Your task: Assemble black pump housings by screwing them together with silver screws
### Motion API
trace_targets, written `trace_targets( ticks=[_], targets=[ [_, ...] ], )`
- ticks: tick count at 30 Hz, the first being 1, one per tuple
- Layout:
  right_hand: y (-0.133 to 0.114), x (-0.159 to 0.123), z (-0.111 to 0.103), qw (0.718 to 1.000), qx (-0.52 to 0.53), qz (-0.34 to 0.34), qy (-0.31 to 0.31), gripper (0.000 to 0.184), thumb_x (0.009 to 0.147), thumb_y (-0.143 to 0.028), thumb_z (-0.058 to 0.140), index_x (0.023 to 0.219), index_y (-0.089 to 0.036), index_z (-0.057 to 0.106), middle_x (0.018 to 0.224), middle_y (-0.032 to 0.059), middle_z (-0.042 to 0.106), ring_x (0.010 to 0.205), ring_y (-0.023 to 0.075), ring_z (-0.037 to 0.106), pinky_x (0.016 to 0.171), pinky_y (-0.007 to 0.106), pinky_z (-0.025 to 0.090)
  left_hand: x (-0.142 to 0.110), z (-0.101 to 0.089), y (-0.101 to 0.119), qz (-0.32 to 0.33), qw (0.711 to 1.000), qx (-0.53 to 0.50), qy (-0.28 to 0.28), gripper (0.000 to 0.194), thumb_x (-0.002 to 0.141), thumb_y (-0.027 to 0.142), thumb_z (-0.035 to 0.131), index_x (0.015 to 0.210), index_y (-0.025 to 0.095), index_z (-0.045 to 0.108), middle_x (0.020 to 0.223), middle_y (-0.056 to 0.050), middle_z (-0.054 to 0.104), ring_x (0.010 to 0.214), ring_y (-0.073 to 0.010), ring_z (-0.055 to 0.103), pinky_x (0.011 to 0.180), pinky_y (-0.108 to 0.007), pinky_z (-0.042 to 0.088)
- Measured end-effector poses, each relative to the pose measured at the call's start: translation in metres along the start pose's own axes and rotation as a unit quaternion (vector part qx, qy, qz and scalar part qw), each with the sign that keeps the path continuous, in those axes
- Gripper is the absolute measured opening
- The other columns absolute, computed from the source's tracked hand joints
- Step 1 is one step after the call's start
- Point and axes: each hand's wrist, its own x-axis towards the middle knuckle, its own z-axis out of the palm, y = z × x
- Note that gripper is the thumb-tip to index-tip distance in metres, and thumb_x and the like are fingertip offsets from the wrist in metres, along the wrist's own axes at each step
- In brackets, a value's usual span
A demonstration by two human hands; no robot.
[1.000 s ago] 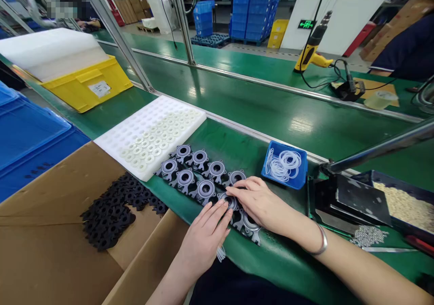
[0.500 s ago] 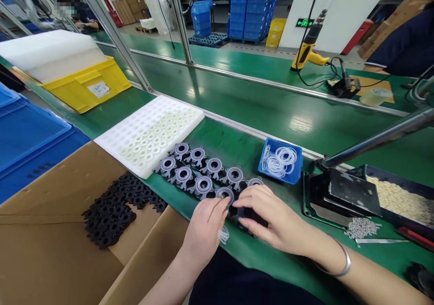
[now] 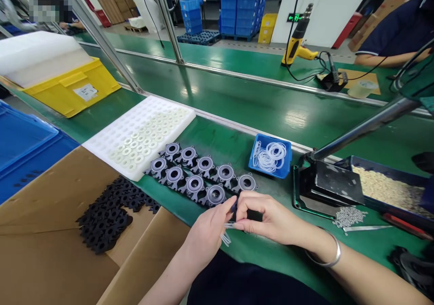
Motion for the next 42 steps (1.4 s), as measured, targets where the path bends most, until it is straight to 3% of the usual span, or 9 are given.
trace_targets(
  ticks=[6, 11, 15, 18, 24, 28, 32, 36, 42],
  targets=[
    [0.001, -0.004, -0.011, 0.998, -0.007, 0.032, 0.056, 0.019, 0.094, -0.029, 0.064, 0.079, -0.018, 0.061, 0.079, -0.0001, 0.058, 0.076, 0.0121, 0.054, 0.073, 0.025, 0.043, -0.003, -0.001, 0.002, -0.022, 0.998, -0.045, -0.028, 0.053, 0.098, 0.01, 0.043, 0.149, 0.017, 0.033, 0.106, -0.01, 0.069, 0.092, -0.0153, 0.069, 0.082, -0.027, 0.06],
    [0.014, -0.008, -0.008, 0.988, -0.114, 0.06, 0.08, 0.015, 0.092, -0.021, 0.064, 0.077, -0.018, 0.059, 0.075, -0.0004, 0.057, 0.074, 0.0141, 0.053, 0.075, 0.029, 0.041, -0.007, -0.009, 0.0, -0.036, 0.996, -0.076, -0.015, 0.05, 0.1, 0.01, 0.038, 0.148, 0.019, 0.037, 0.094, -0.005, 0.067, 0.079, -0.0123, 0.065, 0.077, -0.025, 0.057],
    [0.023, -0.011, -0.001, 0.971, -0.212, 0.074, 0.086, 0.011, 0.09, -0.018, 0.063, 0.08, -0.019, 0.059, 0.078, 0.0008, 0.058, 0.078, 0.0169, 0.051, 0.077, 0.033, 0.038, -0.016, -0.012, -0.006, -0.059, 0.997, -0.034, 0.04, 0.049, 0.098, 0.008, 0.04, 0.145, 0.019, 0.042, 0.108, -0.009, 0.067, 0.098, -0.0156, 0.065, 0.09, -0.03, 0.055],
    [0.025, -0.012, 0.001, 0.963, -0.245, 0.072, 0.089, 0.011, 0.091, -0.019, 0.061, 0.081, -0.019, 0.058, 0.08, 0.0017, 0.059, 0.08, 0.0179, 0.049, 0.077, 0.033, 0.037, -0.022, -0.012, -0.008, -0.028, 0.997, 0.033, 0.057, 0.049, 0.096, 0.01, 0.043, 0.144, 0.016, 0.044, 0.126, -0.014, 0.062, 0.12, -0.0219, 0.057, 0.103, -0.037, 0.051],
    [0.027, -0.009, 0.004, 0.946, -0.307, 0.055, 0.09, 0.01, 0.093, -0.021, 0.06, 0.084, -0.018, 0.057, 0.083, 0.003, 0.058, 0.083, 0.0191, 0.048, 0.077, 0.034, 0.036, -0.024, 0.004, -0.001, 0.117, 0.983, 0.122, -0.066, 0.049, 0.092, 0.01, 0.05, 0.141, 0.006, 0.047, 0.139, -0.017, 0.059, 0.138, -0.0267, 0.045, 0.115, -0.046, 0.042],
    [0.026, -0.008, 0.004, 0.932, -0.348, 0.045, 0.092, 0.012, 0.094, -0.021, 0.057, 0.083, -0.017, 0.056, 0.083, 0.0048, 0.058, 0.083, 0.0206, 0.048, 0.076, 0.036, 0.037, -0.026, 0.011, 0.001, 0.137, 0.975, 0.148, -0.092, 0.047, 0.092, 0.009, 0.051, 0.138, 0.003, 0.049, 0.139, -0.017, 0.06, 0.14, -0.0259, 0.045, 0.116, -0.045, 0.041],
    [0.025, -0.014, 0.003, 0.936, -0.334, -0.002, 0.109, 0.014, 0.098, -0.018, 0.05, 0.109, -0.014, 0.057, 0.101, 0.0106, 0.062, 0.093, 0.0229, 0.05, 0.083, 0.039, 0.041, -0.027, 0.011, 0.0, 0.128, 0.977, 0.139, -0.096, 0.049, 0.092, 0.008, 0.05, 0.14, 0.005, 0.048, 0.14, -0.017, 0.059, 0.142, -0.0256, 0.043, 0.117, -0.046, 0.04],
    [0.026, -0.019, 0.003, 0.95, -0.306, -0.059, 0.031, 0.037, 0.1, -0.013, 0.04, 0.136, -0.014, 0.047, 0.107, 0.0126, 0.061, 0.103, 0.0232, 0.05, 0.09, 0.04, 0.043, -0.025, 0.011, 0.0, 0.119, 0.98, 0.14, -0.08, 0.048, 0.092, 0.01, 0.049, 0.14, 0.007, 0.048, 0.139, -0.017, 0.06, 0.14, -0.0255, 0.045, 0.117, -0.046, 0.039],
    [0.029, -0.021, 0.003, 0.936, -0.349, -0.051, 0.005, 0.039, 0.1, -0.013, 0.04, 0.137, -0.013, 0.05, 0.101, 0.0126, 0.061, 0.101, 0.0244, 0.049, 0.091, 0.041, 0.043, -0.021, 0.012, 0.006, 0.11, 0.977, 0.167, -0.074, 0.048, 0.092, 0.009, 0.049, 0.14, 0.01, 0.05, 0.137, -0.014, 0.063, 0.135, -0.025, 0.052, 0.115, -0.045, 0.043]
  ],
)
